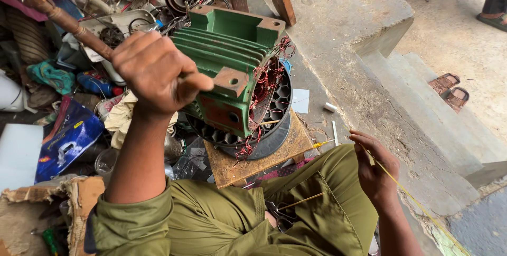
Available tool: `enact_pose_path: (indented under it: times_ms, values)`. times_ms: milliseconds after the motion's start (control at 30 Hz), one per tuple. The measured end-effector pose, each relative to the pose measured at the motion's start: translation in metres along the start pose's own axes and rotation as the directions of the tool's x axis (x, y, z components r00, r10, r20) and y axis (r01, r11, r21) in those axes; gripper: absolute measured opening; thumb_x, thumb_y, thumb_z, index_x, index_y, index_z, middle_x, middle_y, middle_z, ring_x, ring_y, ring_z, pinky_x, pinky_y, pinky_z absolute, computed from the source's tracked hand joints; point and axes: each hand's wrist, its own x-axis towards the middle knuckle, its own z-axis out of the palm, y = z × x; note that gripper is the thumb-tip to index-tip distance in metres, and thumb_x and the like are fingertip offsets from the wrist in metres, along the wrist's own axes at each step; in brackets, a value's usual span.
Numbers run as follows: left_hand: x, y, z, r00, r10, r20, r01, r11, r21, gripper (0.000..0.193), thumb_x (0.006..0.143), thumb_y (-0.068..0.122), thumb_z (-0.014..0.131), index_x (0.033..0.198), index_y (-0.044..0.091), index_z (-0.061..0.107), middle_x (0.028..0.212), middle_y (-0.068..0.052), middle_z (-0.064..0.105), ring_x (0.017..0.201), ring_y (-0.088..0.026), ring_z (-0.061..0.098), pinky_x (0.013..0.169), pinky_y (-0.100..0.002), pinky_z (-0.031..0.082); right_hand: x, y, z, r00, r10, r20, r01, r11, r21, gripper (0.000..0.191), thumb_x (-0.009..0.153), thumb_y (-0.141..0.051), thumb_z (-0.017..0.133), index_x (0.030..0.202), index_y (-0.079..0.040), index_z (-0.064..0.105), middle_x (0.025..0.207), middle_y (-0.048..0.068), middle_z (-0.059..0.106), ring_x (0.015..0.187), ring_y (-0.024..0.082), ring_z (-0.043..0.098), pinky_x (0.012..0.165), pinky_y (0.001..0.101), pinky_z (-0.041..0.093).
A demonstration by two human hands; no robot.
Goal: The person is repairing a green electric motor by hand. They use a yellow stick to push and arrange copper wires inside the motor's stator slots while sitting on the floor in a cluttered workshop.
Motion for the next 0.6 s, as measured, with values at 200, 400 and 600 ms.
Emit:
enact_pose_path:
  times_ms: [200,400,600]
  values:
    - [-0.006,-0.047,0.019,0.993,-0.091,0.072,0.105,0.970,-0.221,0.067,0.112,0.047,0.062,0.062,0.005,0.046,0.054,-0.005,0.039,0.048,-0.020,0.042,0.052,-0.034,0.027,0.007,-0.020,-0.005,0.996,-0.044,0.077,0.036,0.993,0.112,0.021,0.098,0.002,0.064,0.117,-0.005,0.071,0.116,0.009,0.077,0.108,0.017,0.074,0.093,0.0280,0.055]
    - [0.018,-0.086,0.039,0.962,-0.179,0.207,0.273,0.683,-0.677,0.070,0.118,0.041,0.061,0.057,0.009,0.047,0.049,0.002,0.044,0.041,-0.006,0.040,0.045,-0.023,0.027,-0.007,-0.038,-0.005,0.995,-0.067,0.078,0.031,0.918,0.396,0.020,0.097,0.005,0.064,0.115,0.001,0.072,0.110,0.014,0.077,0.104,0.019,0.074,0.096,0.0301,0.057]
    - [-0.002,-0.088,0.030,0.946,-0.284,0.156,0.312,0.665,-0.679,0.064,0.116,0.029,0.067,0.062,0.006,0.041,0.051,-0.001,0.043,0.045,-0.007,0.039,0.049,-0.024,0.026,0.005,-0.086,0.023,0.952,-0.284,0.114,0.214,0.883,0.417,0.018,0.092,0.004,0.069,0.109,0.000,0.072,0.109,0.015,0.078,0.100,0.021,0.078,0.087,0.0289,0.061]
